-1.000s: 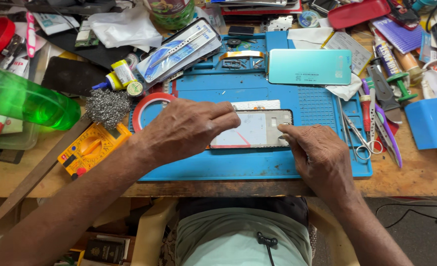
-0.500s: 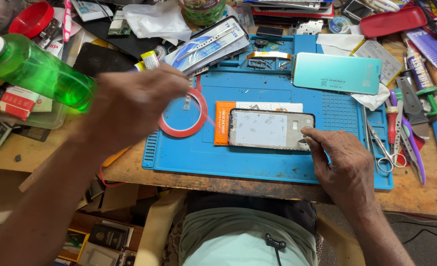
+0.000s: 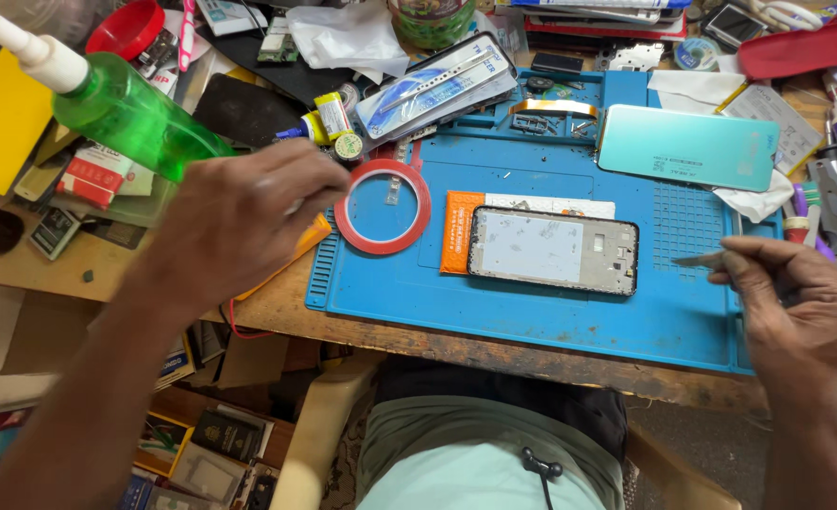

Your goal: The person removes a ribbon cable from a smartphone frame, then handles a replacement screen and battery. They place the battery into the phone chassis and connect the screen cable to the motherboard.

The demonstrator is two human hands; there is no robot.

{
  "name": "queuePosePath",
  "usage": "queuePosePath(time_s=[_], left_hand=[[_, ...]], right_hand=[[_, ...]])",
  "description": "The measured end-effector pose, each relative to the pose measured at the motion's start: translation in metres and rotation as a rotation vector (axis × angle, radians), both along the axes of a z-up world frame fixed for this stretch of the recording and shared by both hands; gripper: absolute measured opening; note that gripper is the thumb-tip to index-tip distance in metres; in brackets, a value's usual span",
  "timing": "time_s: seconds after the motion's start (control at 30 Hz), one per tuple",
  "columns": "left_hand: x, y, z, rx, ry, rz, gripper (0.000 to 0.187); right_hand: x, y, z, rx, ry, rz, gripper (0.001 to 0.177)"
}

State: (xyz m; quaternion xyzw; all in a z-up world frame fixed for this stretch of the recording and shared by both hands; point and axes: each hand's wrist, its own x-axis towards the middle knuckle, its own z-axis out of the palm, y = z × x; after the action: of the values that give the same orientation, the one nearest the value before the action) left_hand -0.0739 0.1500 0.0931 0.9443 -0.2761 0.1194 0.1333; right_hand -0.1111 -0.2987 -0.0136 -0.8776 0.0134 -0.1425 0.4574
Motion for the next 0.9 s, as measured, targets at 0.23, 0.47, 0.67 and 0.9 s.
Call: queuePosePath(time_s=[0.23, 0.47, 0.67, 0.9], left_hand=[[0.046, 0.003, -0.041, -0.033, 0.197, -0.022, 0.038], [0.055, 0.011, -0.043, -0.517, 0.267, 0.159, 0.028], [0.022, -0.002, -0.021, -0.575, 0.215, 0.130, 0.012], [-0.040, -0.063, -0.045, -0.843, 0.615, -0.050, 0.010]], right_hand=[[-0.018, -0.042, -0.038, -0.660, 0.009, -0.034, 0.026], [-0.023, 0.004, -0.052, -0.512, -0.164, -0.032, 0.029], [-0.015, 0.108, 0.008, -0.194, -0.103, 0.274, 0.050], [-0.027, 0.174, 0.010, 0.101, -0.279, 0.491, 0.045]])
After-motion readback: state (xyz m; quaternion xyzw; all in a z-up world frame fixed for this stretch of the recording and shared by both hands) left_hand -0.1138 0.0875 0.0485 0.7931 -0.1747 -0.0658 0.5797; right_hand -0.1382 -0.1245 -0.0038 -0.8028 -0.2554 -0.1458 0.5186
